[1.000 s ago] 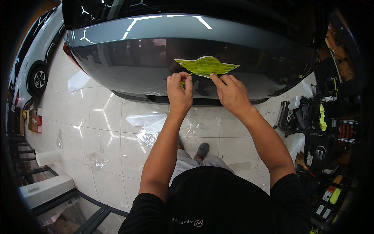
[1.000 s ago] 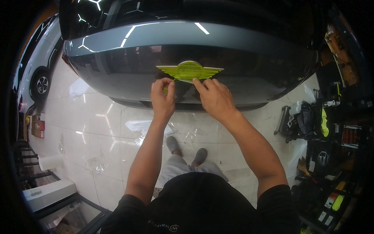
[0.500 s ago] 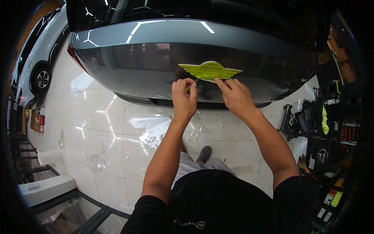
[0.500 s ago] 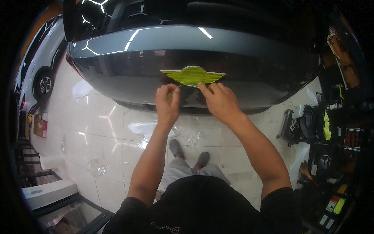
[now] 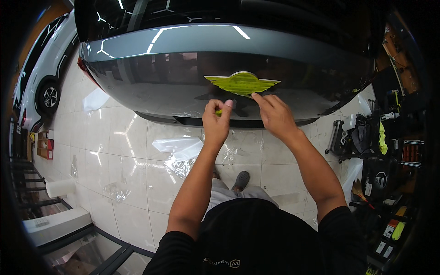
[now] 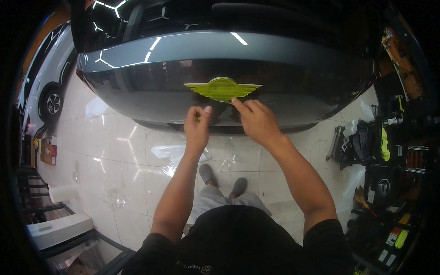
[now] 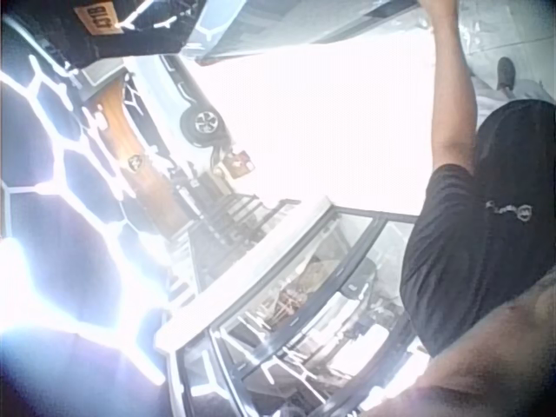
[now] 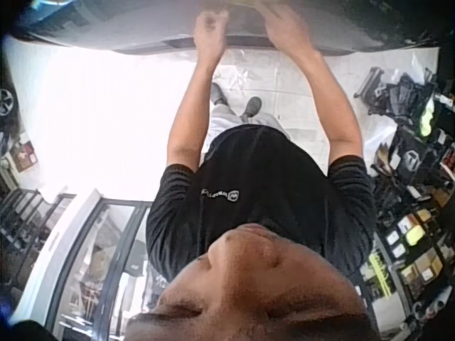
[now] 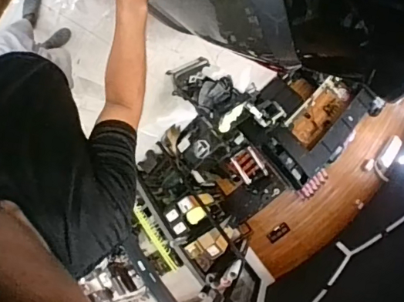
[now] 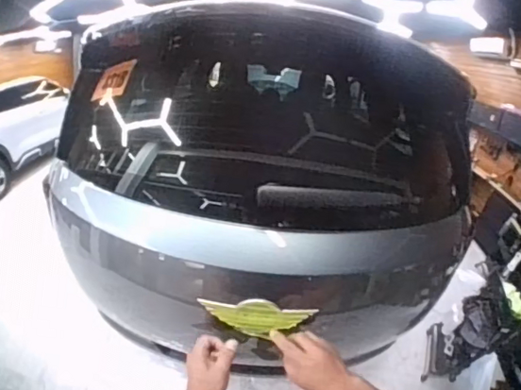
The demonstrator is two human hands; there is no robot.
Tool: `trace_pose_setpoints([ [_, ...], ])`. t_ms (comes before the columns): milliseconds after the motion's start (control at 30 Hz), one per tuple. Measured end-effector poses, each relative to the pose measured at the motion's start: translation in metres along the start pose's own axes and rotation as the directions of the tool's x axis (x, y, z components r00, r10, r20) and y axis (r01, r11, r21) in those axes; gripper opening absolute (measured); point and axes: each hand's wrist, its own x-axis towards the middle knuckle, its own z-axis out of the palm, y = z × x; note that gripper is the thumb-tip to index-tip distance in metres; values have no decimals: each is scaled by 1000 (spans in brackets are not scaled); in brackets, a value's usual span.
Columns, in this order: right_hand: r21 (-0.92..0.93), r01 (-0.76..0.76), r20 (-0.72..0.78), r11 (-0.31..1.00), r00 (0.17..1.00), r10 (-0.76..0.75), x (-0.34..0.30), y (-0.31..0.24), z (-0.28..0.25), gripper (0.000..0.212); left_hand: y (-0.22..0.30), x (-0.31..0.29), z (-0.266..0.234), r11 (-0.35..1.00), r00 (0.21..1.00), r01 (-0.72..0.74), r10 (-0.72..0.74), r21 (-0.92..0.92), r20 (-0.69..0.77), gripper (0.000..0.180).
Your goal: The person applies a bright green wing-shaped vinyl decal to the rear trunk of a dark gray car. They use a utility knife to cut the vinyl around the decal's shape and a squeegee tool to smooth the surface and remove air bubbles. The person carefully peels away the excess vinyl material to reveal the final decal.
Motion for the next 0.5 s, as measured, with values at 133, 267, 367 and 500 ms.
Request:
trace_pose_setpoints([
  [133,247,-246,-46,937,963,265,-32,0,0,33,1,0,2,939,949,311,-300,-147,92,28],
  [267,305,-276,-136,911,935,328,-89,-1,7,27,2,16,13,977,969,209,-200,-51,146,30],
  [367,300,-347,-91,889,917,389,-138,-9,9,26,4,33,11,986,980,124,-139,113,139,29],
  [500,380,-458,36,803,875,482,-188,-20,14,24,-6,37,-1,978,969,195,-180,-75,171,19],
])
